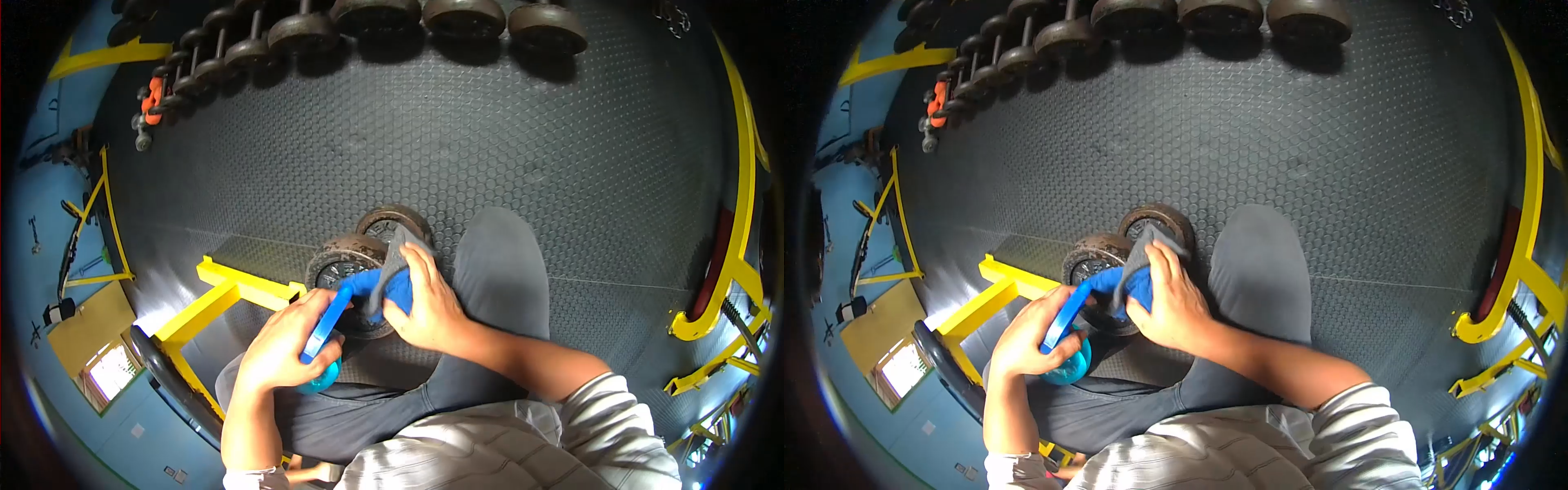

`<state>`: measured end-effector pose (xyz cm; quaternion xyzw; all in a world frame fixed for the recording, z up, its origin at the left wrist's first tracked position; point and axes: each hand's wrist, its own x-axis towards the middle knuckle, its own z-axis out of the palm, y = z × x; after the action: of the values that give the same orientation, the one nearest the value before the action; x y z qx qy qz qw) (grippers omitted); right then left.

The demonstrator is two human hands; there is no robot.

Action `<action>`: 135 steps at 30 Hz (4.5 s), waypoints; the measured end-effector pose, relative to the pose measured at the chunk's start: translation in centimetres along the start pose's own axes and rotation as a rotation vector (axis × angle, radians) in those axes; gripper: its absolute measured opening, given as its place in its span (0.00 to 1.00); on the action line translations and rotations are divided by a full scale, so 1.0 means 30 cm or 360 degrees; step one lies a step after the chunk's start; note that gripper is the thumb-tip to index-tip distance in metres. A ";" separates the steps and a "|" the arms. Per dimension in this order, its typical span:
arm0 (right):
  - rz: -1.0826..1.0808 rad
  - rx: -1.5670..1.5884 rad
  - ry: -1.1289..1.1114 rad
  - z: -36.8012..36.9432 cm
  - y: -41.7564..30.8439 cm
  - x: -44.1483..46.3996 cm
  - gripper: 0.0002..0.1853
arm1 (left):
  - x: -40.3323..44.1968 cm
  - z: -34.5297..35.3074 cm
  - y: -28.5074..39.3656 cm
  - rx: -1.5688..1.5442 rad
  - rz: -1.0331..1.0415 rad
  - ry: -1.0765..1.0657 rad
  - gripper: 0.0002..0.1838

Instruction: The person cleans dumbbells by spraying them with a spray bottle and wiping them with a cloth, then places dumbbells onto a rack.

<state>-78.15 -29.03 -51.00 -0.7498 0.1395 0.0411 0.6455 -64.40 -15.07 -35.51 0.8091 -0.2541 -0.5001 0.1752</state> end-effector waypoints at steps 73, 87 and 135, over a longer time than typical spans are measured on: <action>-0.0784 -0.1855 -0.1005 0.233 -0.189 0.412 0.30 | -0.433 0.056 -0.066 0.0038 0.0049 0.0939 0.11; -0.0978 -0.2858 -0.2644 0.130 -0.182 -0.119 0.18 | -0.419 0.052 -0.105 -0.0001 0.0118 0.0916 0.17; 0.0433 -0.1325 0.0093 0.175 -0.210 0.270 0.33 | -0.319 -0.096 -0.164 0.0092 0.0196 0.0910 0.23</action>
<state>-68.10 -24.35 -47.80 -0.9217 0.2267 0.1571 0.2726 -64.20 -5.41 -30.01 0.9049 -0.2573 -0.2329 0.2466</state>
